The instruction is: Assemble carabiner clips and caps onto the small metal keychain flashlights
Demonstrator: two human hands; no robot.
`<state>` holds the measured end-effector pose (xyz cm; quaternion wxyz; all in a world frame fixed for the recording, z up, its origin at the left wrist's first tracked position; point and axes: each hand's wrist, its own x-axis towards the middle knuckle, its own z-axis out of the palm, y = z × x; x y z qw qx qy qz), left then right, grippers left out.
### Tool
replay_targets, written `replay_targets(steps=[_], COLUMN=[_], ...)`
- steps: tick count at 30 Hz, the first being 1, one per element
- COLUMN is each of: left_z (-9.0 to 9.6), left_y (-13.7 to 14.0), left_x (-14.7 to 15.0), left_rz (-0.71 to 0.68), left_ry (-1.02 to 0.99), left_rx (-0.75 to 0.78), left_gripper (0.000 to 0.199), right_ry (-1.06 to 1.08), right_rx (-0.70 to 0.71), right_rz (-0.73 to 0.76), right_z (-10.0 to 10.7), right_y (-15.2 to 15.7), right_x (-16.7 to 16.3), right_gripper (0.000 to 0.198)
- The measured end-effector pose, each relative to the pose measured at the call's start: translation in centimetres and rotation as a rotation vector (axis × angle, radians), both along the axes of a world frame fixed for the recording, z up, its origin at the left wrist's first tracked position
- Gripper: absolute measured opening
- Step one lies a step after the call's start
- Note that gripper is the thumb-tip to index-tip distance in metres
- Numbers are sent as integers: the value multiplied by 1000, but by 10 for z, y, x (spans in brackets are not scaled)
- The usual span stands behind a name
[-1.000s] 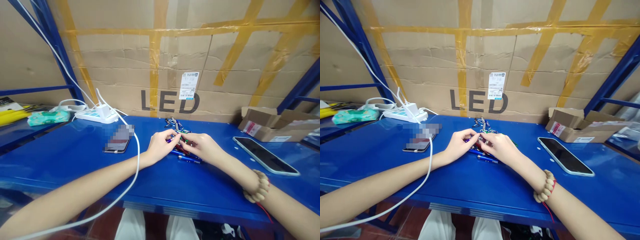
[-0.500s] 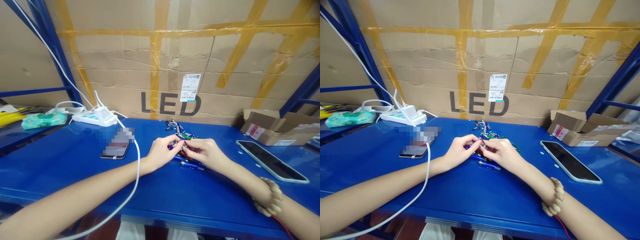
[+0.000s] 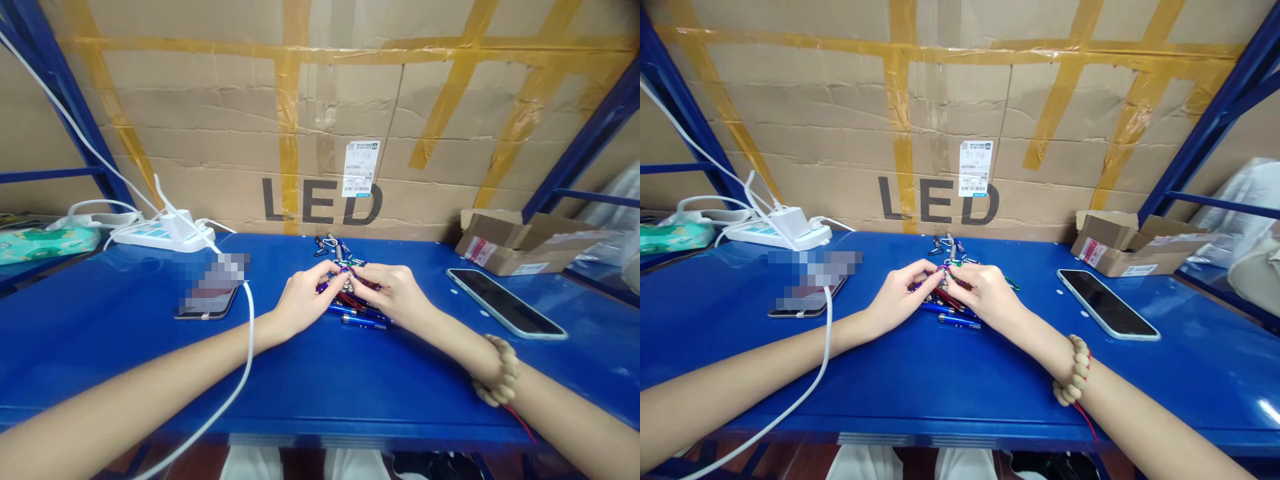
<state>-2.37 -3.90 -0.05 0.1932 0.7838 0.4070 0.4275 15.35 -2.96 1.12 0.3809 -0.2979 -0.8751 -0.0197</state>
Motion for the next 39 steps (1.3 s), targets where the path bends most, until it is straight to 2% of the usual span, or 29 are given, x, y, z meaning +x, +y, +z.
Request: replay_targets(steps=[11, 16, 18, 24, 28, 34, 37, 39], left_z=[-1, -8, -10, -3, -4, -7, -7, -7], left_y=[-1, -2, -3, -3, 5, 11, 11, 11], left_x=[1, 2, 3, 2, -1, -2, -2, -1], left_rz=[21, 67, 77, 139, 183, 127, 105, 91], left_ry=[70, 290, 320, 112, 143, 154, 128, 117], left_rx=[64, 254, 315, 229, 224, 210, 204, 207], left_gripper=[28, 29, 30, 28, 26, 23, 24, 24], right_ry=[101, 126, 132, -10, -163, -344, -354, -279], right_rx=[38, 50, 46, -45, -119, -166, -172, -154], right_rz=[-98, -121, -158, -371, -565, -841, -857, -782], right_z=[3, 3, 3, 8, 13, 17, 16, 16], right_y=[0, -1, 1, 12, 14, 12, 13, 13], right_x=[1, 0, 1, 16, 24, 28, 30, 28], right_gripper=[28, 29, 30, 42, 44, 35, 30, 29])
